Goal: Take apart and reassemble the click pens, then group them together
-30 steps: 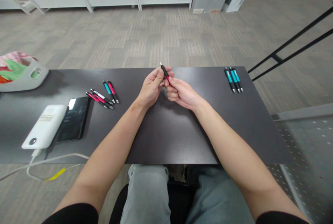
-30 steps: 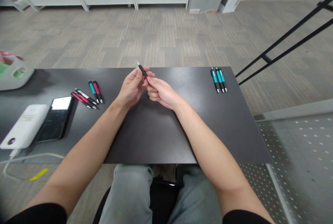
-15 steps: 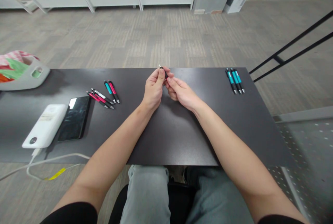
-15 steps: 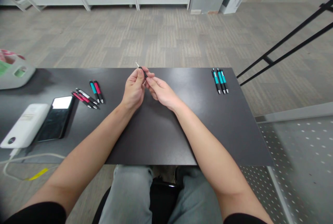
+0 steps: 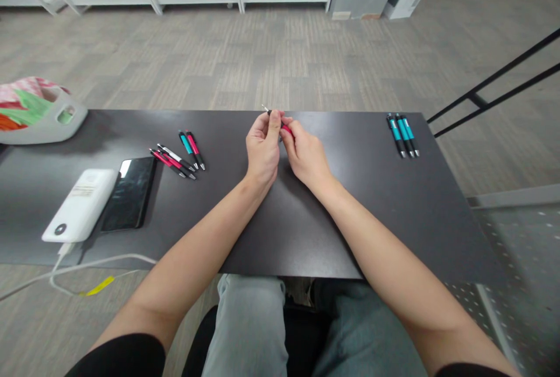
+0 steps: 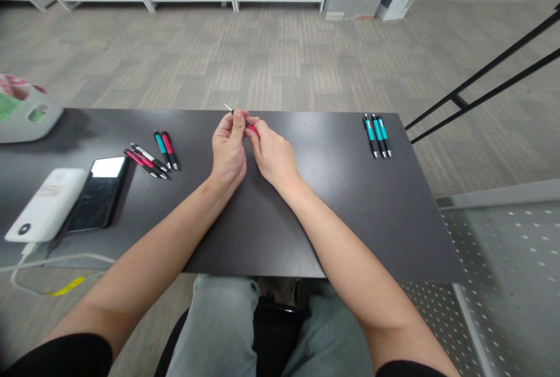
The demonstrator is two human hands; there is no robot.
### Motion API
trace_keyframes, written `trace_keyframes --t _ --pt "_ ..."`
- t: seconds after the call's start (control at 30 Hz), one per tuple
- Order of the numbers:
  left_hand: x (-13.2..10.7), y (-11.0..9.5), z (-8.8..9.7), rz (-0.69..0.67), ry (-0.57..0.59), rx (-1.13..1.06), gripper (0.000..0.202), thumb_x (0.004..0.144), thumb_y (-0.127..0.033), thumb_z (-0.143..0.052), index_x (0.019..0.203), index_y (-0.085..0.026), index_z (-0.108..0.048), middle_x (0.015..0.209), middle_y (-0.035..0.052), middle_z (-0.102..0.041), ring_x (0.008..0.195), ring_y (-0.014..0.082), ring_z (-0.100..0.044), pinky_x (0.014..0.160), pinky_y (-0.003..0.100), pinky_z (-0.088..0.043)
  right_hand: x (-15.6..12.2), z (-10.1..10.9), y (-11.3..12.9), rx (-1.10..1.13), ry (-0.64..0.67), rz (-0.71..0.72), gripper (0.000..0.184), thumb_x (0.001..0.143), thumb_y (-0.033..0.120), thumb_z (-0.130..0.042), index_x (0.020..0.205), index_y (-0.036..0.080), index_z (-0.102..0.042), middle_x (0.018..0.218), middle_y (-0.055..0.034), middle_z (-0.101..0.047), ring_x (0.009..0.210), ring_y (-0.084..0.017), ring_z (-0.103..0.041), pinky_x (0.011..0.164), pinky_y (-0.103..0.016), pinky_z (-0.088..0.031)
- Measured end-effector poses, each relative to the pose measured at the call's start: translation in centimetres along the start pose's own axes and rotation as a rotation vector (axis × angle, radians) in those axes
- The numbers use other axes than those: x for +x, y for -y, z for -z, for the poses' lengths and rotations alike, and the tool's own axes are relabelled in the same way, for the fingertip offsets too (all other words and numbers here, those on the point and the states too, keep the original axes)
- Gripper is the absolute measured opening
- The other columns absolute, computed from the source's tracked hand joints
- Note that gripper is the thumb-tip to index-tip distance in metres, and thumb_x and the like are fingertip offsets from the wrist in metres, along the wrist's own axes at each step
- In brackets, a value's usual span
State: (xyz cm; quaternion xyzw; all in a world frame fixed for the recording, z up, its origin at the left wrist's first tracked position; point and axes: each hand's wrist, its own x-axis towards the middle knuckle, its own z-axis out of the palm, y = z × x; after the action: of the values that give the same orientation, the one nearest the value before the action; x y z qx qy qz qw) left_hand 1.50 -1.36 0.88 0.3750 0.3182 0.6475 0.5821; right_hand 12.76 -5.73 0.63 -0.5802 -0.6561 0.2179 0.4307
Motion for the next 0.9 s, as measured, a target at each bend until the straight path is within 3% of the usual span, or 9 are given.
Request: trace_keyframes --t 0.07,0.17,0.33,0.47,0.53,0.67,0.83,0.9 --pt "0.1 0.0 0.0 0.015 0.017 0.007 0.039 0.102 -0.057 -0.102 0.099 -0.023 -0.082 0.102 0.0051 -0.089 0.112 0.0228 -0.089 0.100 0.033 -0.070 0.0 0.1 -0.3 0.054 -0.019 0.050 0.046 0.127 0.059 -0.047 0.142 0.029 -0.079 0.149 -0.0117 -0.085 0.138 -0.034 -0.082 0.119 -0.050 -0.067" --pt "0.2 -0.3 0.1 0.021 0.052 0.015 0.039 0.101 -0.056 -0.104 0.099 -0.023 -0.083 0.105 0.0064 -0.090 0.113 0.0242 -0.089 0.100 0.036 -0.070 0.2 0.5 -0.9 0.144 -0.047 0.122 0.054 0.126 0.071 -0.045 0.118 0.028 -0.076 0.121 -0.0107 -0.086 0.119 -0.030 -0.082 0.114 -0.048 -0.066" --pt "0.2 -0.7 0.1 0.018 0.070 0.049 0.040 0.096 -0.056 -0.107 0.096 -0.024 -0.083 0.107 0.0054 -0.090 0.112 0.0232 -0.088 0.107 0.038 -0.070 0.4 1.1 -1.1 0.225 -0.106 0.094 0.052 0.113 0.082 -0.070 0.115 0.029 -0.069 0.103 -0.0045 -0.078 0.094 -0.025 -0.074 0.096 -0.043 -0.064" --pt "0.4 -0.8 0.3 0.024 0.071 0.076 0.042 0.094 -0.055 -0.109 0.094 -0.023 -0.082 0.101 0.0031 -0.088 0.100 0.0184 -0.086 0.097 0.032 -0.069 0.5 1.4 -1.1 0.242 -0.056 0.079 0.060 0.119 0.086 -0.052 0.106 0.029 -0.068 0.091 -0.0026 -0.070 0.088 -0.024 -0.070 0.092 -0.041 -0.061" --pt "0.5 -0.8 0.4 0.029 0.067 0.087 0.043 0.092 -0.056 -0.110 0.092 -0.023 -0.082 0.098 0.0019 -0.087 0.095 0.0165 -0.084 0.092 0.029 -0.068 0.6 1.4 -1.2 0.247 -0.049 0.091 0.061 0.119 0.086 -0.052 0.103 0.029 -0.067 0.089 -0.0021 -0.068 0.085 -0.023 -0.067 0.090 -0.041 -0.059" --pt "0.7 -0.7 0.4 0.026 0.059 0.086 0.046 0.089 -0.055 -0.112 0.089 -0.023 -0.080 0.094 0.0005 -0.085 0.091 0.0157 -0.082 0.091 0.029 -0.068 0.8 1.4 -1.5 0.279 -0.076 0.100 0.055 0.110 0.084 -0.073 0.115 0.030 -0.066 0.090 0.0007 -0.067 0.080 -0.021 -0.061 0.085 -0.039 -0.057" --pt "0.8 -0.5 0.5 0.029 0.066 0.101 0.045 0.087 -0.054 -0.114 0.088 -0.023 -0.080 0.089 -0.0007 -0.083 0.083 0.0137 -0.078 0.086 0.028 -0.065 0.9 1.6 -1.6 0.227 -0.045 0.091 0.058 0.118 0.084 -0.057 0.102 0.029 -0.066 0.089 -0.0021 -0.066 0.087 -0.024 -0.064 0.088 -0.040 -0.057" --pt "0.8 -0.3 0.6 0.022 0.073 0.091 0.045 0.088 -0.054 -0.114 0.088 -0.023 -0.081 0.090 -0.0007 -0.082 0.084 0.0135 -0.077 0.086 0.028 -0.064 1.0 1.6 -1.7 0.240 -0.038 0.088 0.056 0.116 0.084 -0.062 0.104 0.029 -0.066 0.092 -0.0026 -0.068 0.088 -0.024 -0.065 0.087 -0.040 -0.058"
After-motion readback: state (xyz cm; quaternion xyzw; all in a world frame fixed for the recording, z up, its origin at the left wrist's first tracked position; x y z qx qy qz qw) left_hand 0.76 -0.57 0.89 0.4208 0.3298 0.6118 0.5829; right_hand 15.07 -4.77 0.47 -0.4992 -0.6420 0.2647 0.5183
